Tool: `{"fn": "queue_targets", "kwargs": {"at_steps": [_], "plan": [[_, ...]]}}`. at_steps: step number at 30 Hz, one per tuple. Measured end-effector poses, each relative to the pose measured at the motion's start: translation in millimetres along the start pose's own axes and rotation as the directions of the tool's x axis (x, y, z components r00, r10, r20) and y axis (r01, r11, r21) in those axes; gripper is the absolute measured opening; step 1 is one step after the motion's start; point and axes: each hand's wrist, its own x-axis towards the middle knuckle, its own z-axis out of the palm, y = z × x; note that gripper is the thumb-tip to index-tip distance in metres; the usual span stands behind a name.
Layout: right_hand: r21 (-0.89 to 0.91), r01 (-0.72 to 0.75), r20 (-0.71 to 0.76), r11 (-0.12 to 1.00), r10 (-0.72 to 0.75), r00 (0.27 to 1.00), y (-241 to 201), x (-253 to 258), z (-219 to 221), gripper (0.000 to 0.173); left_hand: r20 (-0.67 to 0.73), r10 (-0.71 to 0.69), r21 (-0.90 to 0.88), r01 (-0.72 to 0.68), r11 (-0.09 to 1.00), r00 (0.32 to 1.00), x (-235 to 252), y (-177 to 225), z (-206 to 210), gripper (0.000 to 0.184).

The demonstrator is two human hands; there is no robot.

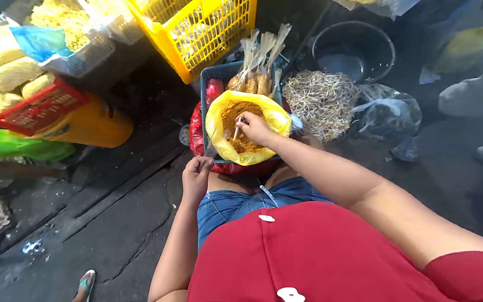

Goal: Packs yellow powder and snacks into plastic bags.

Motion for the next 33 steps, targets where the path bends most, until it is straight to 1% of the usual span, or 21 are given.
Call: {"fn": "queue_targets", "kwargs": {"at_steps": [2, 4, 7, 10, 13, 15, 18, 23, 25, 26, 27, 29, 30, 31, 33], "plan": [[0.175, -0.055, -0.078, 0.983, 0.069, 0.995, -4.3, -3.6, -10.1, 0.028, 0.026, 0.000, 0.042, -0.001, 0.999, 1.000, 3.9, -8.3, 0.6, 0.011], [0.327, -0.050, -0.137, 0.944, 0.100, 0.985, -7.8, -8.0, -25.0, 0.029, 0.046, -0.004, 0.111, -0.001, 0.994, 0.999, 8.7, -16.3, 2.9, 0.015], [0.446, 0.006, -0.216, 0.895, 0.101, 0.971, -17.2, -17.7, -53.4, 0.028, 0.059, -0.013, 0.225, 0.000, 0.974, 0.998, 16.4, -20.2, 9.1, 0.022], [0.538, 0.070, -0.262, 0.840, 0.088, 0.961, -27.2, -28.2, -78.1, 0.025, 0.083, -0.039, 0.259, 0.017, 0.966, 0.996, 21.9, -15.5, 15.7, 0.026], [0.595, 0.122, -0.286, 0.795, 0.067, 0.956, -41.3, -37.3, -94.5, 0.019, 0.099, -0.041, 0.233, 0.017, 0.972, 0.994, 24.7, -9.6, 21.0, 0.023], [0.607, 0.132, -0.281, 0.784, 0.056, 0.958, -49.6, -40.8, -98.8, 0.019, 0.110, -0.028, 0.247, 0.000, 0.969, 0.994, 25.6, -6.2, 22.7, 0.025], [0.594, 0.116, -0.239, 0.796, 0.037, 0.970, -50.8, -41.3, -96.4, 0.018, 0.104, -0.008, 0.282, -0.021, 0.959, 0.995, 26.1, -4.5, 23.9, 0.026], [0.581, 0.100, -0.147, 0.808, -0.016, 0.989, -39.1, -38.1, -82.2, 0.018, 0.088, 0.013, 0.303, -0.039, 0.952, 0.996, 26.0, 2.1, 26.0, 0.027], [0.547, 0.118, -0.128, 0.828, -0.057, 0.990, -36.9, -40.5, -74.0, 0.017, 0.091, 0.025, 0.307, -0.052, 0.950, 0.996, 25.7, 4.2, 30.2, 0.030], [0.506, 0.150, -0.131, 0.849, -0.096, 0.987, -36.9, -42.9, -69.6, 0.018, 0.093, 0.027, 0.304, -0.055, 0.951, 0.995, 26.5, 6.4, 32.6, 0.032], [0.445, 0.192, -0.136, 0.875, -0.146, 0.980, -39.7, -45.9, -65.6, 0.019, 0.096, 0.026, 0.284, -0.053, 0.957, 0.995, 28.2, 9.5, 34.2, 0.034], [0.283, 0.314, -0.151, 0.906, -0.281, 0.948, -51.7, -58.7, -56.8, 0.018, 0.102, 0.011, 0.180, -0.029, 0.983, 0.995, 30.5, 14.3, 38.5, 0.033], [0.183, 0.397, -0.158, 0.899, -0.372, 0.915, -58.8, -68.2, -53.2, 0.017, 0.106, -0.010, 0.125, -0.003, 0.992, 0.994, 31.1, 16.3, 42.2, 0.031], [0.077, 0.495, -0.166, 0.866, -0.478, 0.862, -66.0, -78.2, -50.7, 0.017, 0.109, -0.033, 0.068, 0.026, 0.997, 0.993, 31.8, 17.7, 45.9, 0.029], [-0.125, 0.671, -0.173, 0.731, -0.682, 0.710, -80.6, -95.4, -49.8, 0.015, 0.101, -0.037, -0.059, 0.043, 0.997, 0.994, 33.3, 17.6, 52.6, 0.025]]}}
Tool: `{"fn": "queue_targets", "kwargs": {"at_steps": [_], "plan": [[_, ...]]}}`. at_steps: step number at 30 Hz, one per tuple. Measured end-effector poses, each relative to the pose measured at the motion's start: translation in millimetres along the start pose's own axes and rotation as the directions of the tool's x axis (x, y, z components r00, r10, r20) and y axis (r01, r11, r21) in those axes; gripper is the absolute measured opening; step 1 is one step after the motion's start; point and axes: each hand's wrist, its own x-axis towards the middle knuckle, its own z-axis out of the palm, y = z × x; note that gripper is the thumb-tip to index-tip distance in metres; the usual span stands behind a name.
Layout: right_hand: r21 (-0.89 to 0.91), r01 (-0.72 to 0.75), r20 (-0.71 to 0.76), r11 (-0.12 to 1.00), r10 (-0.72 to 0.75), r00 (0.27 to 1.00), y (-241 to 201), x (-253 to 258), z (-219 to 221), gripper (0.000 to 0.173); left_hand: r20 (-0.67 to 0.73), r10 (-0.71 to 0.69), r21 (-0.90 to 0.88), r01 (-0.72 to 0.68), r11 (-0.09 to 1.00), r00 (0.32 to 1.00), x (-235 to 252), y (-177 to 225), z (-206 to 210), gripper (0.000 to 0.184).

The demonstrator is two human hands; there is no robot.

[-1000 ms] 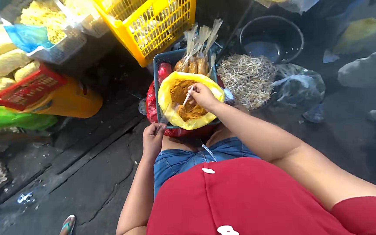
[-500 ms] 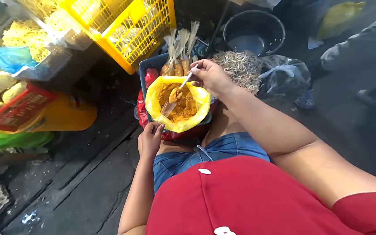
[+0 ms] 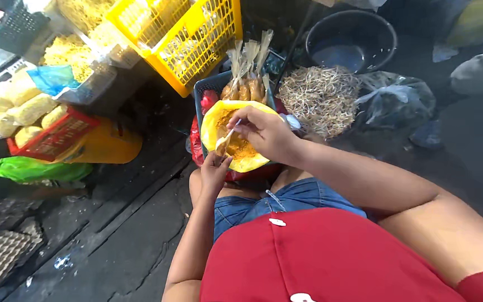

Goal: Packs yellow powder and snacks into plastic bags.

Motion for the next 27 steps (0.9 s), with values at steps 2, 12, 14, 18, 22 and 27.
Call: {"fn": "queue_targets", "kwargs": {"at_steps": [2, 12, 14, 18, 22, 27], "plan": [[-0.090, 0.188, -0.043, 0.978, -0.193, 0.980, -13.7, 3.1, -7.4, 0.016, -0.035, 0.033, -0.070, -0.036, 0.997, 0.999, 1.9, -2.0, 3.3, 0.022], [-0.274, -0.202, 0.029, 0.940, 0.218, 0.976, 90.5, 15.7, 24.0, 0.024, -0.036, -0.003, 0.049, 0.005, 0.999, 0.999, -6.4, -5.9, -14.0, 0.030], [-0.260, -0.232, 0.125, 0.937, 0.271, 0.954, 110.5, 8.2, 44.9, 0.024, -0.033, 0.013, 0.055, -0.011, 0.998, 0.999, -7.9, -4.9, -14.9, 0.030], [-0.278, -0.356, 0.300, 0.892, 0.433, 0.850, 108.8, 2.9, 57.0, 0.025, -0.052, 0.014, 0.090, -0.009, 0.996, 0.999, -12.9, -7.8, -23.3, 0.030], [-0.265, -0.507, 0.301, 0.821, 0.569, 0.765, 109.1, -7.4, 51.6, 0.024, -0.052, -0.033, 0.174, 0.042, 0.984, 0.998, -13.2, -14.2, -27.0, 0.029], [-0.014, -0.753, 0.173, 0.658, 0.743, 0.646, 110.3, -7.7, 34.7, 0.029, 0.027, -0.060, 0.297, 0.049, 0.954, 0.998, -2.4, -8.8, -21.7, 0.028]]}}
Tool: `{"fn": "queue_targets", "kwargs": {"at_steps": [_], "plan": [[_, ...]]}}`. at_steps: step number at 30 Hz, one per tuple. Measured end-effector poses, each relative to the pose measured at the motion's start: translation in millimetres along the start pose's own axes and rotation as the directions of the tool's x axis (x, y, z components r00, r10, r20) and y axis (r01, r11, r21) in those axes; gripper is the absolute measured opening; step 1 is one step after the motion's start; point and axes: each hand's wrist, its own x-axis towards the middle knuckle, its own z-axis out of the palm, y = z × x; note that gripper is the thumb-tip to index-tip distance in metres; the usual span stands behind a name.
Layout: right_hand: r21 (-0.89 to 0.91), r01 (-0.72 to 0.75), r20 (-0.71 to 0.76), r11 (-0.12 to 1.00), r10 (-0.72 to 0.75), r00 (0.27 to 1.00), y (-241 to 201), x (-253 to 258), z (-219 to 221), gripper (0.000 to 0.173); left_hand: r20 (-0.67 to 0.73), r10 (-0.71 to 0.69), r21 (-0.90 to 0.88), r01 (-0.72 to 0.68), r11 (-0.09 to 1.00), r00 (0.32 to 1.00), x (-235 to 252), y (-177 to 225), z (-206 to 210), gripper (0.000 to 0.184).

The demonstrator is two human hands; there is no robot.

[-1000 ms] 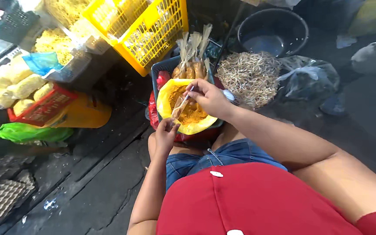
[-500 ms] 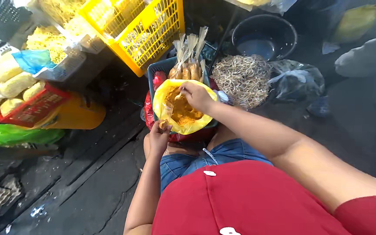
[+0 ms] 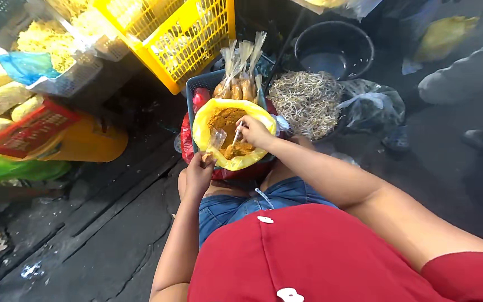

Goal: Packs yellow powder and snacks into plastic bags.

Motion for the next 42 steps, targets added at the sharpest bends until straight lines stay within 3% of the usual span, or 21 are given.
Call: {"fn": "queue_targets", "kwargs": {"at_steps": [3, 7, 14, 18, 21, 23, 26, 28, 30, 32, 34, 36, 37, 39, 42], "plan": [[0.299, -0.037, -0.077, 0.953, 0.063, 0.995, -14.7, -7.6, -21.4, 0.030, 0.014, 0.015, 0.033, -0.015, 0.999, 1.000, 3.1, -0.5, 0.3, 0.030], [0.438, 0.025, -0.158, 0.899, 0.049, 0.986, -33.7, -19.1, -51.4, 0.028, 0.022, 0.012, 0.038, -0.012, 0.999, 1.000, 5.9, 1.9, -1.8, 0.031], [0.500, 0.172, -0.249, 0.849, -0.050, 0.967, -63.3, -32.9, -72.5, 0.021, 0.045, 0.019, 0.063, -0.022, 0.998, 0.999, 8.0, 6.6, -5.3, 0.031], [0.437, 0.187, -0.193, 0.880, -0.111, 0.975, -66.3, -34.7, -61.3, 0.023, 0.044, 0.048, 0.114, -0.053, 0.992, 0.998, 8.1, 13.4, -7.2, 0.033], [0.317, 0.278, -0.119, 0.907, -0.253, 0.960, -63.0, -42.8, -44.2, 0.022, 0.052, 0.050, 0.119, -0.056, 0.991, 0.997, 9.3, 19.8, -5.1, 0.032], [0.131, 0.465, -0.094, 0.876, -0.456, 0.885, -63.1, -58.1, -30.6, 0.017, 0.058, 0.051, 0.074, -0.056, 0.996, 0.997, 9.9, 22.3, -1.7, 0.034], [-0.170, 0.761, -0.099, 0.626, -0.779, 0.619, -74.8, -85.0, -26.7, 0.014, 0.065, 0.009, -0.052, -0.006, 0.999, 0.998, 9.4, 24.8, 1.9, 0.031], [-0.235, 0.827, -0.129, 0.511, -0.859, 0.495, -86.3, -94.2, -37.8, 0.015, 0.038, 0.032, -0.123, -0.028, 0.992, 0.999, 7.8, 19.7, 3.7, 0.025], [-0.250, 0.816, -0.233, 0.521, -0.851, 0.472, -92.4, -91.0, -48.3, 0.017, -0.007, 0.078, -0.185, -0.078, 0.980, 0.997, 7.0, 11.4, 4.9, 0.022], [-0.275, 0.749, -0.318, 0.603, -0.792, 0.521, -85.7, -70.7, -49.8, 0.019, -0.046, 0.084, -0.258, -0.093, 0.962, 0.995, 5.8, 7.4, 3.8, 0.021], [-0.306, 0.602, -0.291, 0.738, -0.674, 0.679, -64.2, -42.1, -39.3, 0.023, -0.083, 0.021, -0.381, -0.051, 0.923, 0.996, 4.2, 8.2, 1.4, 0.020], [-0.333, 0.404, -0.158, 0.852, -0.473, 0.867, -32.2, -19.5, -18.0, 0.027, -0.112, -0.054, -0.497, -0.009, 0.868, 0.992, 3.3, 6.8, 0.6, 0.018], [-0.341, 0.332, -0.093, 0.880, -0.383, 0.919, -14.6, -10.3, -5.0, 0.027, -0.119, -0.068, -0.517, -0.004, 0.856, 0.991, 3.6, 4.8, 0.7, 0.018], [-0.332, 0.236, -0.030, 0.913, -0.260, 0.965, 14.5, 0.3, 16.5, 0.027, -0.123, -0.055, -0.474, -0.010, 0.880, 0.991, 2.1, -0.1, 1.6, 0.018], [-0.146, 0.111, -0.040, 0.983, -0.118, 0.992, 13.1, 1.8, 11.5, 0.028, -0.119, 0.011, -0.295, -0.046, 0.954, 0.993, -1.4, -4.1, -1.4, 0.014]]}}
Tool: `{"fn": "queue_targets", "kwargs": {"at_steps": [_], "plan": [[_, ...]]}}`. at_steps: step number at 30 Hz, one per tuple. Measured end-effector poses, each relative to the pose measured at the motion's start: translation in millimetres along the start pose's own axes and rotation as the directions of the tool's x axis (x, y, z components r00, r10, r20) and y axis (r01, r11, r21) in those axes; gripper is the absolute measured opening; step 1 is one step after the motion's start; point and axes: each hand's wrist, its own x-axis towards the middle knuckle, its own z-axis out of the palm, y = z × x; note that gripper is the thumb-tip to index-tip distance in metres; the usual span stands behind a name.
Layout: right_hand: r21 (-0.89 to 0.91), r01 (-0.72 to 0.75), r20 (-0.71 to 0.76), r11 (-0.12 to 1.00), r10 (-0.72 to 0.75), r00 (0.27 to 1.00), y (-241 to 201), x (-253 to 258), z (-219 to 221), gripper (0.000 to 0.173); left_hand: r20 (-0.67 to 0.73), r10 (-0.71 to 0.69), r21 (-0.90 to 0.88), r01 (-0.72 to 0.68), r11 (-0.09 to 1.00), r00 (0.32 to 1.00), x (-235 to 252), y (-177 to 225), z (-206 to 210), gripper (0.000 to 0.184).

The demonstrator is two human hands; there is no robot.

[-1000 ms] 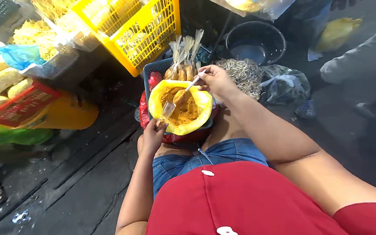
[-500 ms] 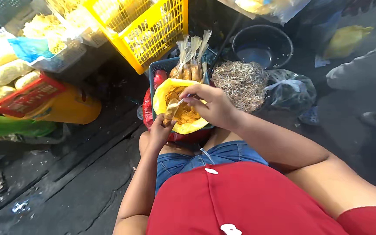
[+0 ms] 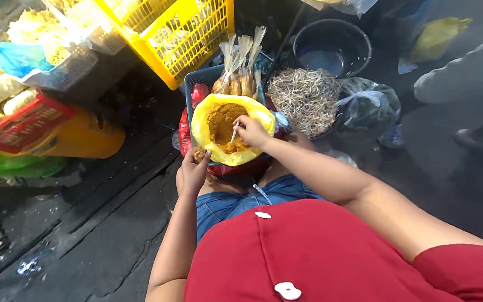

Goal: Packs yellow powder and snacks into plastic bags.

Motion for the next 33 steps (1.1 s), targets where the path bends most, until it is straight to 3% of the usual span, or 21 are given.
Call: {"fn": "queue_targets", "kwargs": {"at_steps": [3, 8, 15, 18, 20, 22, 23, 25, 26, 28, 30, 33], "plan": [[0.328, -0.144, -0.017, 0.934, 0.158, 0.987, -16.0, 2.4, -26.5, 0.030, 0.022, 0.027, 0.265, -0.032, 0.964, 0.999, 0.5, 2.8, -3.6, 0.021], [0.591, -0.103, -0.079, 0.800, 0.184, 0.980, -39.7, -7.7, -68.8, 0.025, 0.067, 0.053, 0.475, -0.078, 0.877, 0.996, 5.9, 7.6, 1.8, 0.025], [0.628, 0.010, -0.152, 0.778, 0.110, 0.982, -65.3, -22.8, -90.5, 0.019, 0.102, 0.118, 0.564, -0.155, 0.811, 0.988, 11.0, 10.7, 9.0, 0.024], [0.516, 0.061, -0.160, 0.854, 0.026, 0.987, -71.0, -29.8, -77.3, 0.023, 0.110, 0.167, 0.572, -0.200, 0.796, 0.980, 10.9, 14.9, 11.4, 0.025], [0.371, 0.189, -0.159, 0.909, -0.139, 0.977, -74.6, -43.0, -60.6, 0.022, 0.115, 0.167, 0.540, -0.202, 0.817, 0.979, 10.8, 19.0, 14.5, 0.026], [0.139, 0.415, -0.148, 0.899, -0.396, 0.906, -80.3, -62.7, -45.3, 0.018, 0.117, 0.118, 0.464, -0.160, 0.871, 0.986, 11.1, 23.2, 17.2, 0.030], [0.000, 0.566, -0.154, 0.824, -0.559, 0.815, -82.1, -70.0, -41.1, 0.016, 0.107, 0.095, 0.400, -0.131, 0.907, 0.990, 11.5, 24.6, 18.4, 0.031], [-0.222, 0.776, -0.181, 0.591, -0.807, 0.563, -88.3, -82.2, -43.1, 0.016, 0.059, 0.115, 0.222, -0.126, 0.967, 0.992, 12.3, 20.9, 20.4, 0.029], [-0.283, 0.813, -0.205, 0.509, -0.860, 0.467, -93.3, -87.4, -49.7, 0.016, 0.038, 0.112, 0.120, -0.116, 0.986, 0.993, 12.9, 19.0, 20.4, 0.026], [-0.335, 0.812, -0.275, 0.478, -0.874, 0.401, -100.0, -91.8, -66.0, 0.015, 0.010, 0.047, -0.045, -0.046, 0.998, 0.999, 13.8, 19.3, 18.0, 0.020], [-0.349, 0.744, -0.345, 0.570, -0.816, 0.464, -96.3, -81.0, -72.5, 0.017, 0.002, -0.003, -0.122, 0.003, 0.993, 1.000, 14.2, 19.1, 13.6, 0.017], [-0.342, 0.533, -0.276, 0.774, -0.625, 0.731, -65.4, -50.3, -57.8, 0.021, -0.017, 0.049, -0.046, -0.049, 0.998, 0.999, 12.5, 19.7, 13.3, 0.013]]}}
